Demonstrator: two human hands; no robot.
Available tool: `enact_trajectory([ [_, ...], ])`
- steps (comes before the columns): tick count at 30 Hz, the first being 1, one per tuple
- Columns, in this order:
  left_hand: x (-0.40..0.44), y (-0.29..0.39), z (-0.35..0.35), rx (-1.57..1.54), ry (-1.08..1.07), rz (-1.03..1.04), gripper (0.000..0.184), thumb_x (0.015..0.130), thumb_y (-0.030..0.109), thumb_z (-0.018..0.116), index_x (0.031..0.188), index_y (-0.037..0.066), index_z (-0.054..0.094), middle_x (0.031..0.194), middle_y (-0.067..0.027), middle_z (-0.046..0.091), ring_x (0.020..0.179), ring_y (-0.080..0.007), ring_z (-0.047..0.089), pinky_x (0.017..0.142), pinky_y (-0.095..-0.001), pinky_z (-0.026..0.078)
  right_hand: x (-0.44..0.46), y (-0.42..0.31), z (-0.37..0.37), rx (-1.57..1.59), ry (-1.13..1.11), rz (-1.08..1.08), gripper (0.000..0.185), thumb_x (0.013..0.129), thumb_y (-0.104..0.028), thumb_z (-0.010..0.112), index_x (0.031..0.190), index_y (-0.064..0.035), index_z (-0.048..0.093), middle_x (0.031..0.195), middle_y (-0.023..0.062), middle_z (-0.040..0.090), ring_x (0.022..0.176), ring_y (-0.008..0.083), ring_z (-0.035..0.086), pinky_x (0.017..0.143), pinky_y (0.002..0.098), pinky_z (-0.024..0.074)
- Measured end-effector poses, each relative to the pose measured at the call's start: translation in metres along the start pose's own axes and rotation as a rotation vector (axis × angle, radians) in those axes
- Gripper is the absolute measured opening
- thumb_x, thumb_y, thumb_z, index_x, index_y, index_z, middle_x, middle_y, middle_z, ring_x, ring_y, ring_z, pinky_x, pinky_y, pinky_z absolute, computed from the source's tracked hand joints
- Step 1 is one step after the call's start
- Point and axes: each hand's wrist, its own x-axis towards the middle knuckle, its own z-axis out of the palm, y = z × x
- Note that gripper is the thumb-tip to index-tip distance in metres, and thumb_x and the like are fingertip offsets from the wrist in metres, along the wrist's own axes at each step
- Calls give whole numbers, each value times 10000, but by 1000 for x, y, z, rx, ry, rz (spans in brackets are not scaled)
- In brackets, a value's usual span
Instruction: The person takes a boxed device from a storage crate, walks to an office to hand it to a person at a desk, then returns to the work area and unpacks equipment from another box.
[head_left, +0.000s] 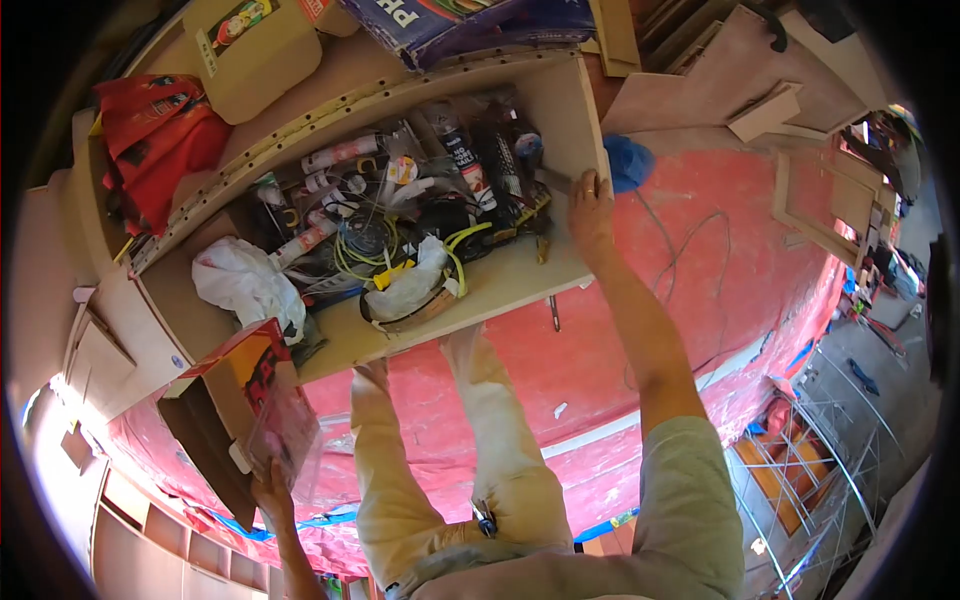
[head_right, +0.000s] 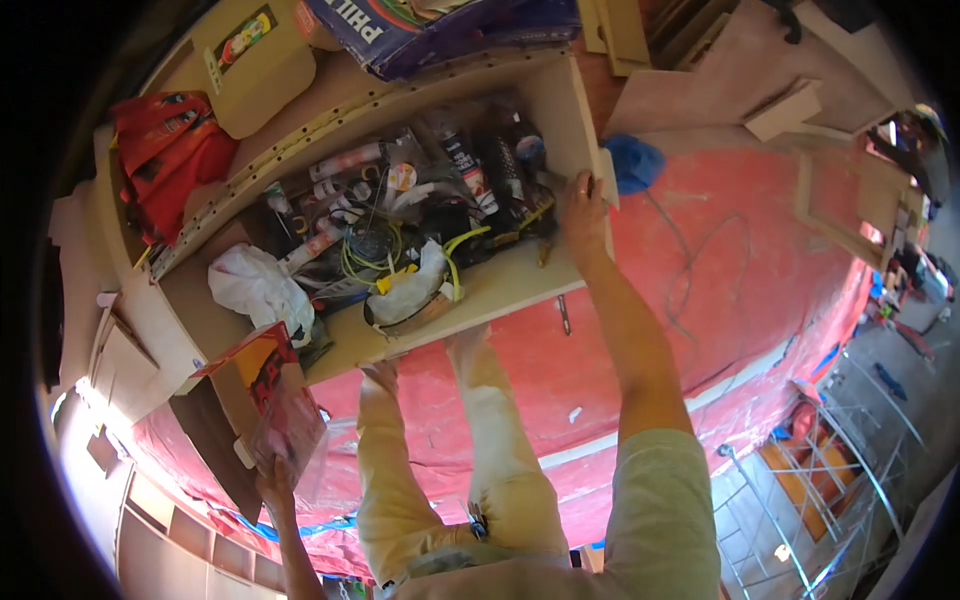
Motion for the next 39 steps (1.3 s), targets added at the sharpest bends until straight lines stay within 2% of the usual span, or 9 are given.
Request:
enact_trajectory([
  [2, -5, 13, 0, -16, 7, 8, 361, 872, 226, 615, 1042, -92, 629, 973, -245, 635, 872, -328, 611, 769, -383, 464, 16, 2, 17, -214, -201, -243, 399, 871, -191, 478, 1240, -43, 519, 1231, 156, 547, 1199, 324, 491, 965, 465, 406],
  [7, -7, -2, 3, 6, 53, 126, 325, 863, 218, 624, 1006, -73, 652, 932, -245, 641, 843, -347, 619, 741, -389, 467, 9, -36, 65, 510, -215, 288, 272, 872, -200, 505, 1090, -45, 557, 953, 130, 673, 786, 273, 686, 621, 370, 547],
  [17, -17, -11, 16, -77, 147, 30, 253, 848, 193, 657, 916, -49, 682, 683, -149, 635, 610, -172, 579, 581, -336, 453, -131, 7, -62, 752, -340, 390, 603, 810, -80, 555, 1374, -117, 343, 1089, 231, 595, 864, 409, 615, 743, 493, 491],
  [20, -17, -11, 10, 31, 23, -143, 255, 844, 189, 659, 907, -56, 684, 664, -154, 626, 586, -177, 571, 566, -346, 449, -147, 13, -66, 959, -105, 270, 641, 758, -91, 601, 1356, -73, 370, 946, 209, 614, 759, 405, 616, 643, 496, 491],
  [23, -17, -17, 19, -60, 159, 14, 250, 839, 187, 661, 897, -54, 687, 660, -189, 626, 582, -212, 594, 563, -375, 448, -122, -5, -85, 1139, -149, 141, 580, 806, -81, 568, 1350, -88, 366, 1054, 240, 604, 896, 423, 600, 750, 499, 476],
  [25, -18, -11, 18, -7, 168, 33, 245, 836, 186, 662, 897, -50, 688, 673, -205, 629, 593, -229, 608, 568, -382, 450, -78, -32, -88, 1165, 157, -52, 599, 800, -90, 588, 1356, -98, 365, 1003, 248, 617, 908, 435, 590, 761, 492, 475],
  [27, -18, -9, 15, 142, 156, 71, 237, 834, 181, 664, 901, -45, 689, 692, -217, 635, 607, -241, 622, 571, -383, 453, -25, -49, -129, 1183, -127, -106, 612, 799, -115, 608, 1360, -111, 362, 1009, 253, 611, 914, 440, 583, 770, 487, 471],
  [34, -15, -14, 16, -93, 137, -40, 269, 844, 198, 656, 938, -53, 686, 656, -135, 616, 586, -195, 557, 575, -359, 443, 153, -120, -187, 879, 42, -474, 490, 801, -151, 567, 1282, -114, 483, 1013, 210, 627, 956, 376, 591, 833, 456, 477],
  [39, -15, -17, 16, -95, 79, -148, 329, 864, 216, 641, 983, -90, 662, 868, -199, 660, 780, -207, 616, 694, -360, 474, 181, -112, -160, 702, 750, -250, 336, 813, -157, 563, 1146, -124, 578, 1020, 161, 615, 1025, 323, 556, 905, 436, 433],
])
